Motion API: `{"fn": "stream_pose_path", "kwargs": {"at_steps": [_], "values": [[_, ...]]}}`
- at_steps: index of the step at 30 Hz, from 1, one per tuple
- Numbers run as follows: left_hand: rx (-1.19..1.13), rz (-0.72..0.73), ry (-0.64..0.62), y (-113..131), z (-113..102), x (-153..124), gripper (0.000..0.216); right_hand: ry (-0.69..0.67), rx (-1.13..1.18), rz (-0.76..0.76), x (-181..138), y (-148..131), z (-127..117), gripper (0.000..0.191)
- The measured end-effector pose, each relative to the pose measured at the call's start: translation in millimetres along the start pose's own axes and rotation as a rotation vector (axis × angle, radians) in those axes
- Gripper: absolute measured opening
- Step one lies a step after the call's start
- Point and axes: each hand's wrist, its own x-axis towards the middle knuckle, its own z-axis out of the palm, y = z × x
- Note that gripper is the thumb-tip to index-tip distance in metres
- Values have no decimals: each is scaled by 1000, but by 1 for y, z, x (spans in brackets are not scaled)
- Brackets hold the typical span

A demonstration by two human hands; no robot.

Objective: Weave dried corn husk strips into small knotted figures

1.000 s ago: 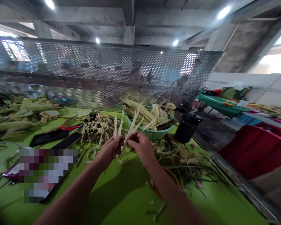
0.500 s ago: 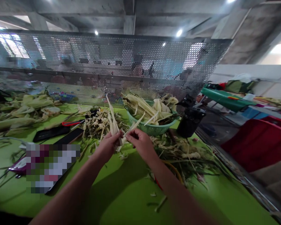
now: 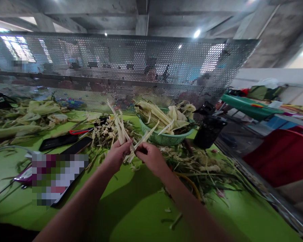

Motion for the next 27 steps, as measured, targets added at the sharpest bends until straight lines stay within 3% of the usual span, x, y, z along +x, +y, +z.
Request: {"fn": "stream_pose_path", "kwargs": {"at_steps": [5, 9, 12, 15, 17, 23, 27], "values": [[171, -17, -45, 8, -1, -1, 27, 45, -126, -59, -1, -3, -10, 16], [189, -1, 19, 9, -1, -3, 25, 85, -300, -74, -18, -12, -46, 21], [131, -10, 34, 9, 0, -3, 26, 61, -511, -2, -46, -10, -79, 20], [43, -31, 40, 8, 1, -4, 29, -62, -735, 145, -80, 5, -97, 16], [-3, -27, 40, 8, 2, -5, 28, -89, -837, 219, -98, 17, -96, 15], [-54, -14, 16, 8, 2, -6, 23, -12, -904, 330, -111, 26, -75, 45], [-78, -15, 3, 6, 0, -4, 21, 56, -653, 379, -105, 25, -83, 41]]}}
